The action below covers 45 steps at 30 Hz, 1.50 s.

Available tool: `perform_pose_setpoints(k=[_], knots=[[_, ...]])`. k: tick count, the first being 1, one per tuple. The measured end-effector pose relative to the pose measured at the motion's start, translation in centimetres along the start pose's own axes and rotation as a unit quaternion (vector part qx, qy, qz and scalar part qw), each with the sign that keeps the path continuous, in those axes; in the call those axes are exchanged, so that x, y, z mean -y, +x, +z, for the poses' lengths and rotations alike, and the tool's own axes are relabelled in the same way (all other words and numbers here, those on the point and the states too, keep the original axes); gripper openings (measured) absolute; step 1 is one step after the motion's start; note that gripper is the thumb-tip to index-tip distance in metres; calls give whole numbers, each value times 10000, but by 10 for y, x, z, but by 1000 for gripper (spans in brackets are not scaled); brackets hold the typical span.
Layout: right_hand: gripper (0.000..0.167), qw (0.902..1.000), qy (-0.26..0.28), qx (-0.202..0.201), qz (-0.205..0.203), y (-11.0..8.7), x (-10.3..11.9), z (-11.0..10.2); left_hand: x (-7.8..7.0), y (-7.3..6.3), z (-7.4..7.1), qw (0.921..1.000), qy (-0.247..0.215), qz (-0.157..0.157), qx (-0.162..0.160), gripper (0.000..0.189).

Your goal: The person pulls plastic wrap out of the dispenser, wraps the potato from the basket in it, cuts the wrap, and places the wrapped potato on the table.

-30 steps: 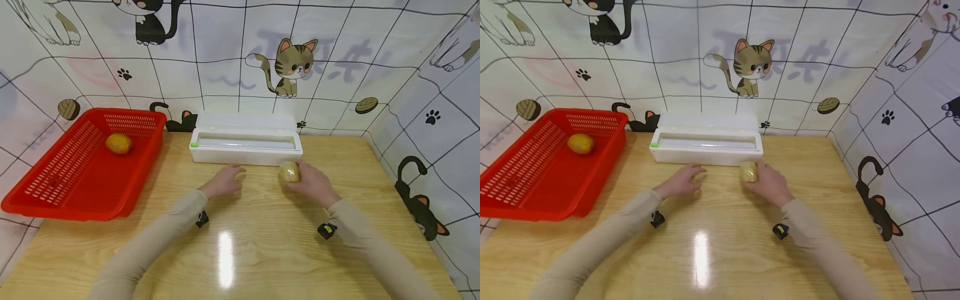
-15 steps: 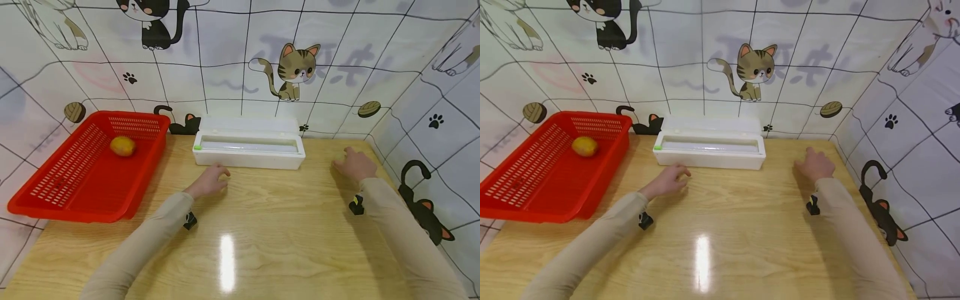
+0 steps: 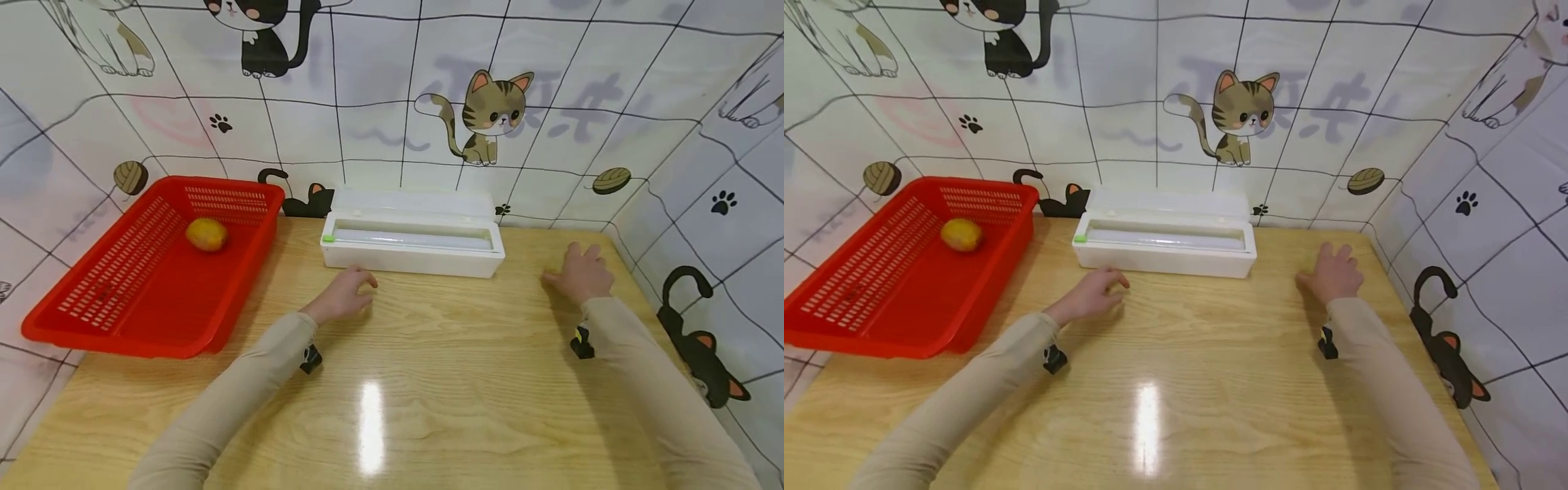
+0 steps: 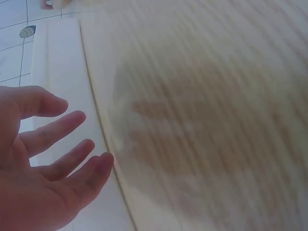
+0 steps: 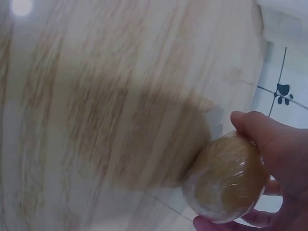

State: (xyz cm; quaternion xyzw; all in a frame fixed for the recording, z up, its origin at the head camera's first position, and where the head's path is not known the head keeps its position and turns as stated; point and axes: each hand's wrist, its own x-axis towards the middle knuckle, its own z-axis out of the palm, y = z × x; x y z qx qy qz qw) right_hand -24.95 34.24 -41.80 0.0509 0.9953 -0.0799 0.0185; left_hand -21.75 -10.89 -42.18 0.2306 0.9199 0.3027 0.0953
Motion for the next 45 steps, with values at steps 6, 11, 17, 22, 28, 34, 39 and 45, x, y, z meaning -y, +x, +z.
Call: perform_pose_setpoints(k=[6, 11, 17, 22, 28, 34, 39, 45], knots=[[93, 9999, -24, 95, 42, -6, 4, -2, 2, -3, -15, 9967, 221, 293, -722, 20], [78, 9950, 632, -135, -764, -19, 47, -18, 12, -4, -39, 9727, 885, 577, -2065, 20], [43, 9594, 1413, -523, -2385, -28, 97, -20, 21, 4, -48, 9641, 2054, 141, -1677, 45], [35, 9464, 1659, -754, -2668, -21, 111, -7, 22, 10, -44, 9739, 1989, -203, -1075, 45], [30, 9495, 1968, -614, -2367, -14, 112, 2, 19, 14, -45, 9794, 1595, -331, -1193, 34], [22, 9425, 2183, -605, -2459, -3, 115, 0, 21, 24, -54, 9839, 1213, -384, -1253, 19], [19, 9462, 2240, -433, -2296, 3, 117, -6, 27, 37, -65, 9897, 763, -164, -1203, 12], [22, 9573, 2054, -54, -2035, 9, 121, -9, 31, 47, -78, 9968, 279, -241, -716, 10]])
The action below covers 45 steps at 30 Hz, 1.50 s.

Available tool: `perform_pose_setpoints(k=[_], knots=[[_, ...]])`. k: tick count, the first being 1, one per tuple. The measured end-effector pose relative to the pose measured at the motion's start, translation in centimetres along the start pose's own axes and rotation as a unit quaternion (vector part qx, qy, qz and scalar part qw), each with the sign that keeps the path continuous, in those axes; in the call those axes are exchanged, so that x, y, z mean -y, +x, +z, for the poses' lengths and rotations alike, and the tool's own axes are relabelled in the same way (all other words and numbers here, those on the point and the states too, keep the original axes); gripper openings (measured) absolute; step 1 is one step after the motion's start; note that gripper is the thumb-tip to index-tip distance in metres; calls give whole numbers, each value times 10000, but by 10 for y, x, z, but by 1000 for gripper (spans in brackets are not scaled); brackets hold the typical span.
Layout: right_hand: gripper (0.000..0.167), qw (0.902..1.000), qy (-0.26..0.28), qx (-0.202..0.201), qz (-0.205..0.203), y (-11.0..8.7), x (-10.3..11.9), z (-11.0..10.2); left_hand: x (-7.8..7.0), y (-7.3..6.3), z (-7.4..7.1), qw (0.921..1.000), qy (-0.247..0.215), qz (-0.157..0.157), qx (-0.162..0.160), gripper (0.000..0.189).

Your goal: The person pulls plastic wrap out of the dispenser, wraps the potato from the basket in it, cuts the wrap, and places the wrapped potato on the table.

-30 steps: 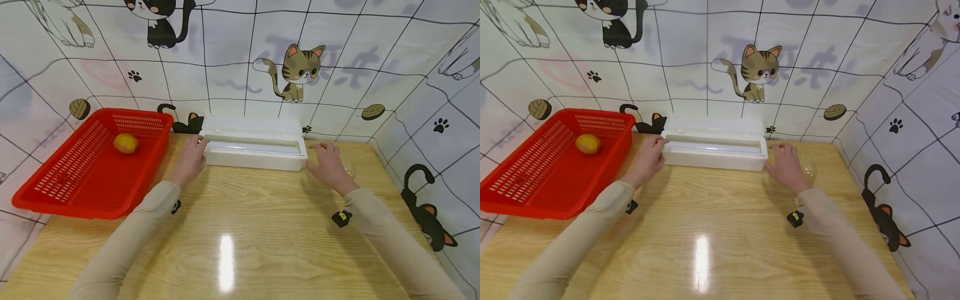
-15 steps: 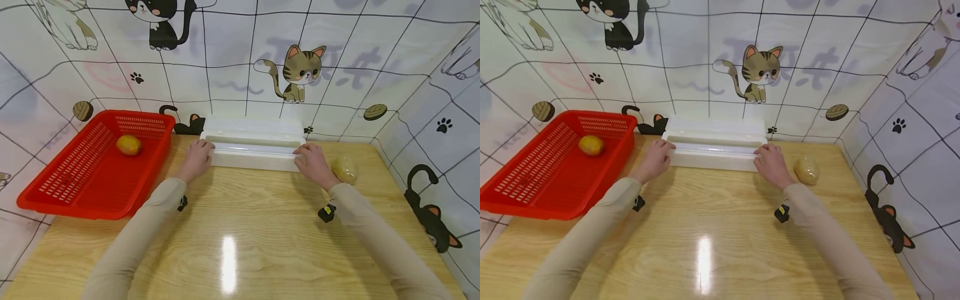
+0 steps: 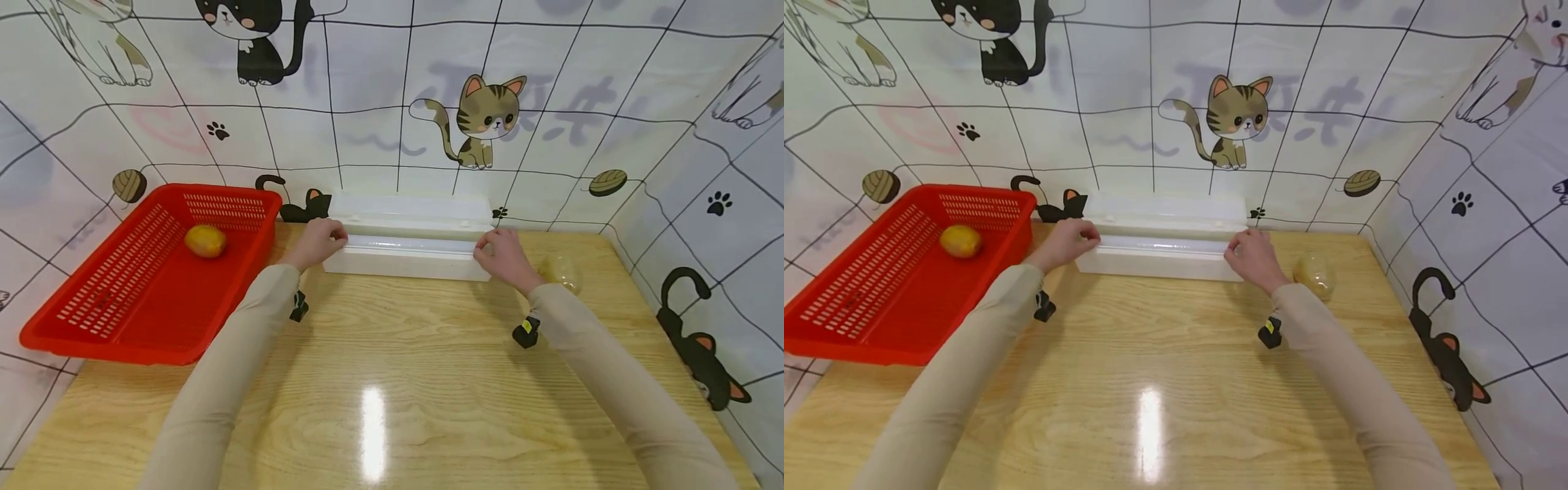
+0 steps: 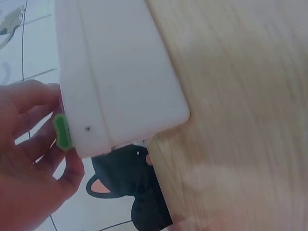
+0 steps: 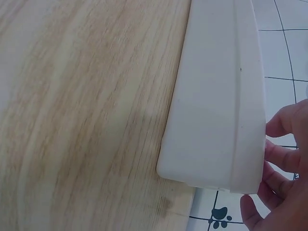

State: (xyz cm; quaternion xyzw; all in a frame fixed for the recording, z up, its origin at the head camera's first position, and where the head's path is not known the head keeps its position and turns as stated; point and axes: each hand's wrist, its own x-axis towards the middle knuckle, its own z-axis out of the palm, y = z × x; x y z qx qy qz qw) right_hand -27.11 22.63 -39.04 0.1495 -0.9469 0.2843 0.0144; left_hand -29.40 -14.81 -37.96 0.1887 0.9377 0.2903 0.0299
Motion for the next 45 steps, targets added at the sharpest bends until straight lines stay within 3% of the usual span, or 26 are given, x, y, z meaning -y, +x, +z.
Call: perform_pose_setpoints(k=[10, 16, 27, 33, 45], knots=[[22, 9997, -71, 84, -238, 11, -9, -2, 4, 9, -2, 9997, -107, -54, 219, 13], [24, 9985, -243, 406, -268, 20, -10, -7, 3, 12, -7, 9985, -187, -204, 476, 16], [10, 9916, -553, 963, -665, 30, -18, -21, 6, 17, -9, 9980, 61, 117, 624, 9], [8, 9917, -378, 948, -786, 29, -21, -24, 12, 15, -12, 9978, -231, 90, 609, 9], [8, 9947, 98, 903, -487, 27, -21, -23, 15, 14, -15, 9952, -817, -195, 512, 13]])
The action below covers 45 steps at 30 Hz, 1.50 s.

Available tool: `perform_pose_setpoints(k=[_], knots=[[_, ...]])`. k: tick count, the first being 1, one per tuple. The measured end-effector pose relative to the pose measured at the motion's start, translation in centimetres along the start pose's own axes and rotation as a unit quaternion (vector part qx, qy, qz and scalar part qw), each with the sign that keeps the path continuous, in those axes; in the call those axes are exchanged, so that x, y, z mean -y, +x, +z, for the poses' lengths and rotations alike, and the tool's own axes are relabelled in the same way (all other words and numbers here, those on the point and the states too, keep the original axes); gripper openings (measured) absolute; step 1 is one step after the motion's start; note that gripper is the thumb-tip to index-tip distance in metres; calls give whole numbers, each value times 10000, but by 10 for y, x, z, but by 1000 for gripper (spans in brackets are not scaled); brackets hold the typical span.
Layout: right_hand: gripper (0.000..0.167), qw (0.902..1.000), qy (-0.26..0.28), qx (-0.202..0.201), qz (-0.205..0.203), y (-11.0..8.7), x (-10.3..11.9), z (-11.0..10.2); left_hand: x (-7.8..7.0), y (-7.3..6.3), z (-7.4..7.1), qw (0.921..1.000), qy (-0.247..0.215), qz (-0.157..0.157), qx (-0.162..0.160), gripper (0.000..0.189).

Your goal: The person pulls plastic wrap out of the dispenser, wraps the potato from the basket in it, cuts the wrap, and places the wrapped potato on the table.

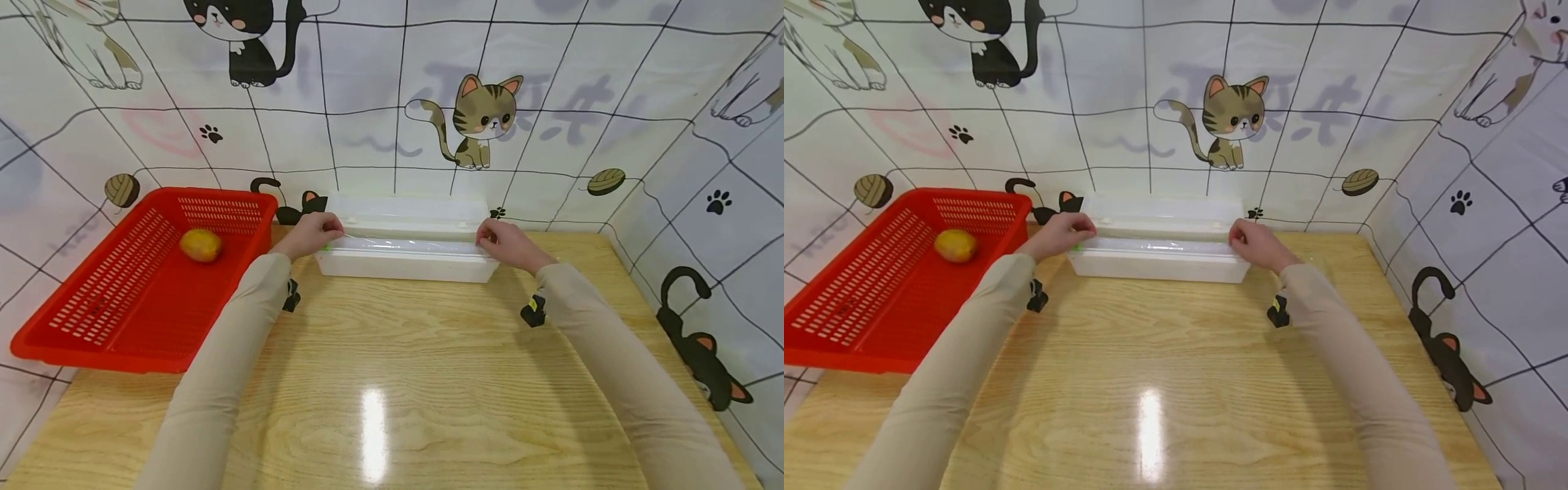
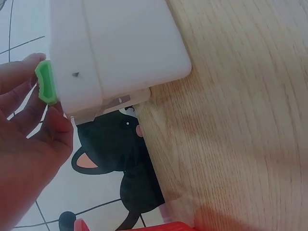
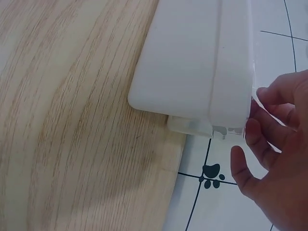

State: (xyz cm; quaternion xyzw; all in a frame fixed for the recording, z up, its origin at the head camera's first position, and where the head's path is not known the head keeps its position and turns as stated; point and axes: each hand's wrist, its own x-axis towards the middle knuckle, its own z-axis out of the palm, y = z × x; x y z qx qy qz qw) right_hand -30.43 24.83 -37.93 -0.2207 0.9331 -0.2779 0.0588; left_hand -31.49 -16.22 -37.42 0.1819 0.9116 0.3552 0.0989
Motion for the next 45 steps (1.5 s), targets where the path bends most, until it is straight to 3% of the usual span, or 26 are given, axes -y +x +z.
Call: perform_pose_setpoints(k=[7, 16, 23, 29, 33, 37, 41, 45], knots=[[30, 9996, -105, 28, 249, 4, 4, 5, -1, 0, 2, 9999, -104, -20, -44, 12], [15, 9952, -972, 60, 44, 6, 6, 6, 1, 3, 5, 9998, -118, 92, -106, 12], [15, 9949, -972, -155, -219, 1, 6, -5, 0, 3, 3, 9997, -127, 54, -178, 11], [23, 9974, -699, -151, -67, -2, 6, -6, 0, 2, 2, 9998, -112, -18, -181, 12], [33, 9950, -971, -213, 107, 3, 9, 5, 1, 2, 2, 9997, -147, -58, -180, 12], [23, 9927, -1164, -264, 160, 7, 13, 11, 0, 3, 5, 9996, -234, -67, -155, 13], [13, 9897, -1427, -20, -99, 9, 15, 3, 1, 3, 5, 9996, -200, -81, -184, 12], [11, 9781, -2034, 64, -445, 9, 19, -11, -1, 0, 2, 9996, -80, 17, -285, 11]])
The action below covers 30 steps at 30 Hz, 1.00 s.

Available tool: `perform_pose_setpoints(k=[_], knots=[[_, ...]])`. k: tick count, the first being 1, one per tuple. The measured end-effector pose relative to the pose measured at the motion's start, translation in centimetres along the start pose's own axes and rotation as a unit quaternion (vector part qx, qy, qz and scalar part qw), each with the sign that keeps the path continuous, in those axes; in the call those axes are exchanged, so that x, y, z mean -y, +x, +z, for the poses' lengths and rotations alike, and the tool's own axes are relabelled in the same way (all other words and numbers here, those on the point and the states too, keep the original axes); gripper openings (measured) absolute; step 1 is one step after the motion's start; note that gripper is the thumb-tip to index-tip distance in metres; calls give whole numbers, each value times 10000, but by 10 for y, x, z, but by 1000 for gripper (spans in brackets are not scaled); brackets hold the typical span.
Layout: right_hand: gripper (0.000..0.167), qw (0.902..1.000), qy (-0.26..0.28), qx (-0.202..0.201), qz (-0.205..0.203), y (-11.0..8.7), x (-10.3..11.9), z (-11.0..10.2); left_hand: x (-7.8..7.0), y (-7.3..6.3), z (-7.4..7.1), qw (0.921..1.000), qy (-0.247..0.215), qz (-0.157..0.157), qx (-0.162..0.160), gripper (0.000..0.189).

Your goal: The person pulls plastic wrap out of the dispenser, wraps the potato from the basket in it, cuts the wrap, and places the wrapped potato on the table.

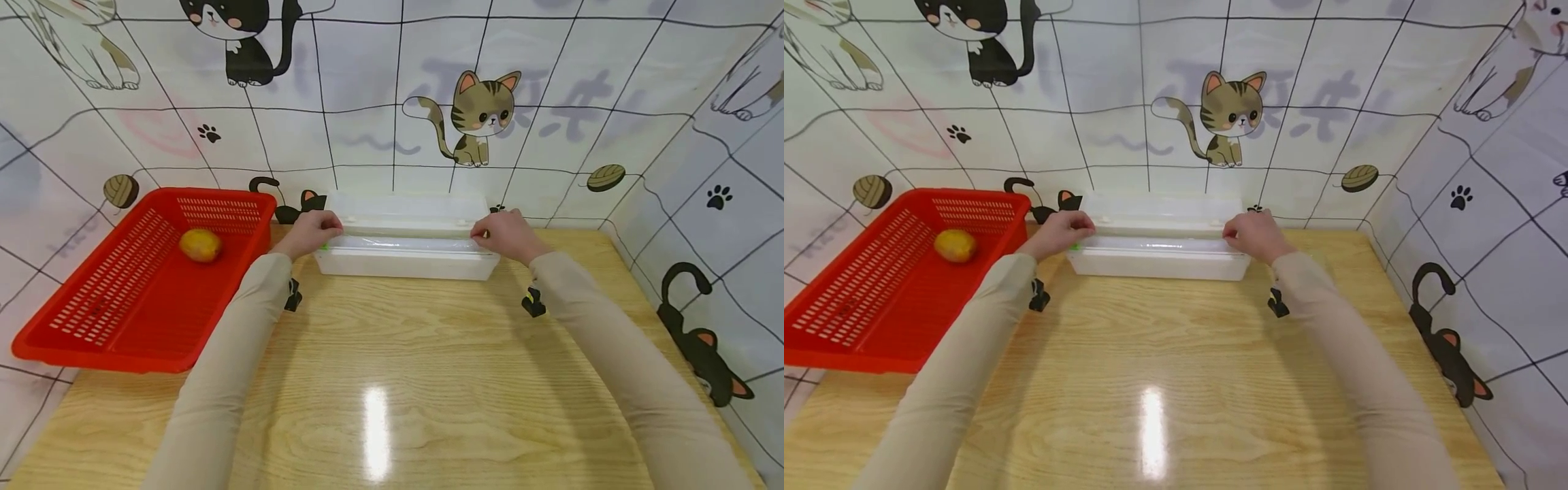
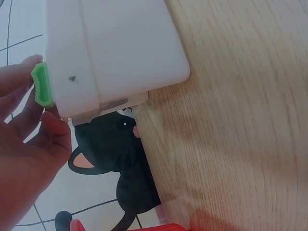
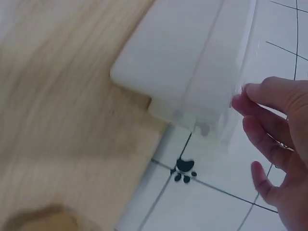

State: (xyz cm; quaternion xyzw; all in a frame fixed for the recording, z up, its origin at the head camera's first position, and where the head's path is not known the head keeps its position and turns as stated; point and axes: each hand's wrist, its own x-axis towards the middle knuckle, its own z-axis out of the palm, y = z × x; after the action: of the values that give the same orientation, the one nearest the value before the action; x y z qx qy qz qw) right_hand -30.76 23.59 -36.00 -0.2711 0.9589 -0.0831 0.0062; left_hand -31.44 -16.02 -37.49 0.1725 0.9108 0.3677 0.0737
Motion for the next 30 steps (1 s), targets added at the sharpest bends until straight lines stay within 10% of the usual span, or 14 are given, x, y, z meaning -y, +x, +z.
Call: perform_pose_setpoints(k=[30], knots=[[9, 9974, 214, 143, -668, -6, -4, -1, 5, 4, -2, 9998, 107, 159, 99, 12]])
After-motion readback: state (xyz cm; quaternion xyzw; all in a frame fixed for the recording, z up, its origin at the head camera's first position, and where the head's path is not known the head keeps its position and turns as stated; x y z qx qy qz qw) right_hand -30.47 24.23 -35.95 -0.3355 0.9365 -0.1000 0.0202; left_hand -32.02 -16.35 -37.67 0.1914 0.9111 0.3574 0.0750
